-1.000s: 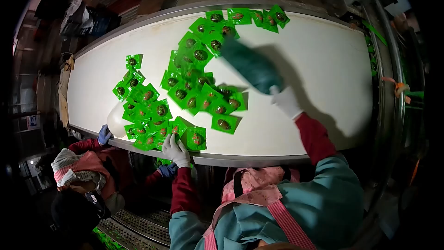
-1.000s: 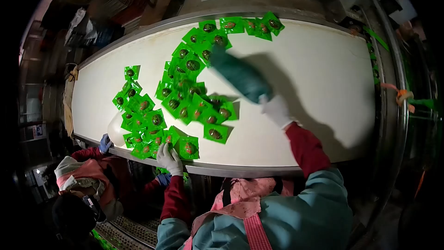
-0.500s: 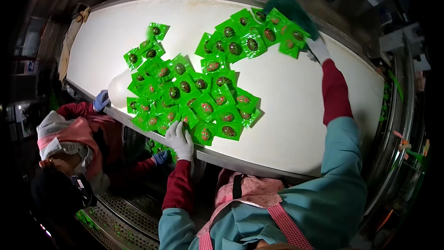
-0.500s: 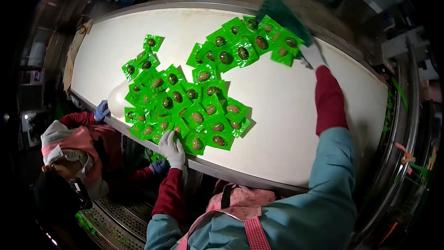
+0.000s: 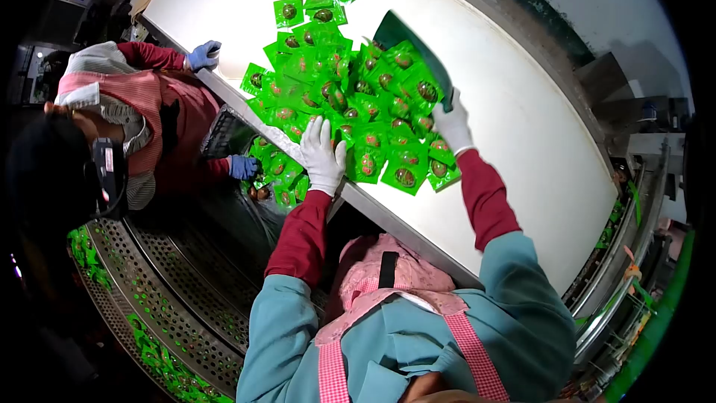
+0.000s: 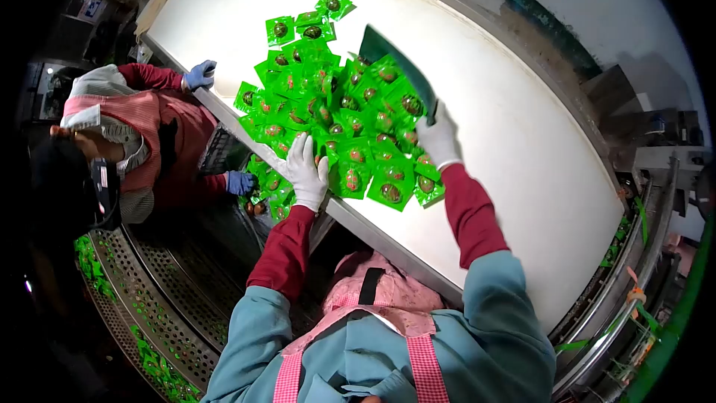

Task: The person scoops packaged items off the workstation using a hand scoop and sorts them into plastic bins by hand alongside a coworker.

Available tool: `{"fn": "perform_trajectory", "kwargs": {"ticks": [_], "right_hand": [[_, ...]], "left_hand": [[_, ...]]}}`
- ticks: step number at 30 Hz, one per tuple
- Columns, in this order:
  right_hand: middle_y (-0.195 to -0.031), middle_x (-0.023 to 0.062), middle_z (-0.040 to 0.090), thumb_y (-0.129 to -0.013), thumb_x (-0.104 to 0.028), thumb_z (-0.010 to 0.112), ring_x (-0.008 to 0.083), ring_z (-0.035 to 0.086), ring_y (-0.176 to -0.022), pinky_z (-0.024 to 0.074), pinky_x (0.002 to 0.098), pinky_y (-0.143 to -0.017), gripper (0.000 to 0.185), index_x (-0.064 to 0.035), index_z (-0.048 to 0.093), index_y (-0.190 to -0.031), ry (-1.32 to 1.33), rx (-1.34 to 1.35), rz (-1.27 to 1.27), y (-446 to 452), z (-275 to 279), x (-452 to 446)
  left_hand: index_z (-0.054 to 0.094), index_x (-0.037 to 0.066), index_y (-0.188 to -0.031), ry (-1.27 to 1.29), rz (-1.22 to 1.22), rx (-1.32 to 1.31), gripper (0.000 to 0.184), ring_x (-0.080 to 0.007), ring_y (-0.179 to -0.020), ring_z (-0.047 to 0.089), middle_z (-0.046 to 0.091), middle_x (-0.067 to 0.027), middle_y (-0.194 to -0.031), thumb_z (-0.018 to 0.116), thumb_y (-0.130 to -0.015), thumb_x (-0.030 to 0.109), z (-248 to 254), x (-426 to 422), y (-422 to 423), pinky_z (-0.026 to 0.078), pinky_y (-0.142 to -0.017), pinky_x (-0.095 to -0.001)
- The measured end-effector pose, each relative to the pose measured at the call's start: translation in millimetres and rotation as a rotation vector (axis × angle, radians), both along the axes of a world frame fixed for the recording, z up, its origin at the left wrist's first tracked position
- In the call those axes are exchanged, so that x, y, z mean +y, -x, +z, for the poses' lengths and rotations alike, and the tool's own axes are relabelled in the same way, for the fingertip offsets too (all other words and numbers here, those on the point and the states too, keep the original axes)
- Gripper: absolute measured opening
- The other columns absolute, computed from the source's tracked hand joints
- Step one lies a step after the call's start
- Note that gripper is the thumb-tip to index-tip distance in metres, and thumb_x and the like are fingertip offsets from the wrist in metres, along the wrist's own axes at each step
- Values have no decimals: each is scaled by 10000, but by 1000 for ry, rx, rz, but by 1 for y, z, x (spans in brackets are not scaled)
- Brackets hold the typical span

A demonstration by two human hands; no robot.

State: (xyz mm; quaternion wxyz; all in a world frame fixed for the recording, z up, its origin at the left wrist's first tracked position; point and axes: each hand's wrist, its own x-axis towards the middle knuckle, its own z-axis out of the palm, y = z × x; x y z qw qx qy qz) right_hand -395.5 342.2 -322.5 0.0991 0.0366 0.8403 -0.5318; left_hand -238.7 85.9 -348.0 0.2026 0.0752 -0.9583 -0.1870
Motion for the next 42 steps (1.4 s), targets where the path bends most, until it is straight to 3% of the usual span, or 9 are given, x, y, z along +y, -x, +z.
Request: {"fn": "perform_trajectory", "kwargs": {"ticks": [3, 9, 10, 13, 17, 21, 25, 33, 42], "right_hand": [[-887, 241, 624, -790, -174, 635, 437, 625, -821, 505, 495, -674, 660, -95, 279, -1340, -455, 180, 155, -50, 14, -14], [-1173, 225, 497, -795, 28, 459, 336, 606, -666, 503, 425, -558, 663, -17, 221, -1413, -707, 653, 429, -142, 12, -19], [-1181, 221, 497, -802, 24, 455, 345, 607, -691, 506, 432, -570, 646, -21, 235, -1407, -739, 575, 455, -156, 12, -17], [-1260, 220, 466, -807, -19, 481, 371, 622, -777, 514, 448, -606, 638, -43, 255, -1404, -597, 567, 392, -172, 25, 2], [-669, 36, 610, -888, -259, 610, 116, 579, -501, 428, 264, -370, 430, -125, 435, -1257, 66, -310, -226, -166, 82, 66], [-714, 2, 580, -882, -252, 618, 83, 515, -513, 421, 249, -448, 281, -33, 560, -1049, -94, -345, -89, -167, 127, 201], [-678, 90, 603, -898, -217, 567, 142, 542, -413, 419, 268, -328, 247, -3, 533, -1016, -392, -1102, -50, -177, 190, 259], [-545, 18, 495, -929, -370, 514, 98, 436, -343, 373, 237, -313, 320, -60, 516, -1005, 177, -1063, 380, -136, 95, 55], [-678, 106, 559, -903, -205, 500, 185, 547, -460, 437, 307, -364, 245, 26, 489, -982, 442, -1033, 194, -69, 5, -113]], "left_hand": [[392, -11, -1332, -56, 38, 81, 622, -397, -1287, 339, 392, -198, -1382, 612, -816, 259, -6, -3, -2, 262, -1067, -502], [430, -17, -1311, -165, 85, 39, 561, -416, -1275, 355, 428, -219, -1358, 583, -834, 235, -68, -14, -10, 281, -1065, -492], [439, -10, -1309, -851, 14, 244, 547, -399, -1268, 374, 439, -212, -1350, 584, -843, 239, -59, -10, -3, 291, -1062, -478], [440, 11, -1324, -376, 63, 310, 540, -359, -1255, 406, 449, -187, -1347, 580, -873, 271, -32, -23, 13, 298, -1060, -449], [459, 42, -1313, -118, 125, 202, 535, -375, -1267, 372, 443, -171, -1343, 552, -877, 338, -24, -44, 22, 251, -1071, -491], [466, 53, -1315, -343, 47, 142, 600, -390, -1274, 385, 458, -177, -1353, 597, -853, 413, -31, -70, 53, 320, -1040, -476], [476, 87, -1328, -157, 36, -64, 657, -401, -1281, 382, 445, -171, -1381, 617, -823, 484, -22, -67, 64, 341, -1042, -465], [521, 145, -1307, -201, 85, -215, 625, -395, -1322, 295, 480, -73, -1368, 656, -794, 477, -17, -42, 82, 308, -1082, -472], [613, 34, -1190, -229, 88, -261, 638, -369, -1278, 358, 476, -179, -1348, 617, -789, 531, -19, -87, 143, 304, -1082, -429]]}}
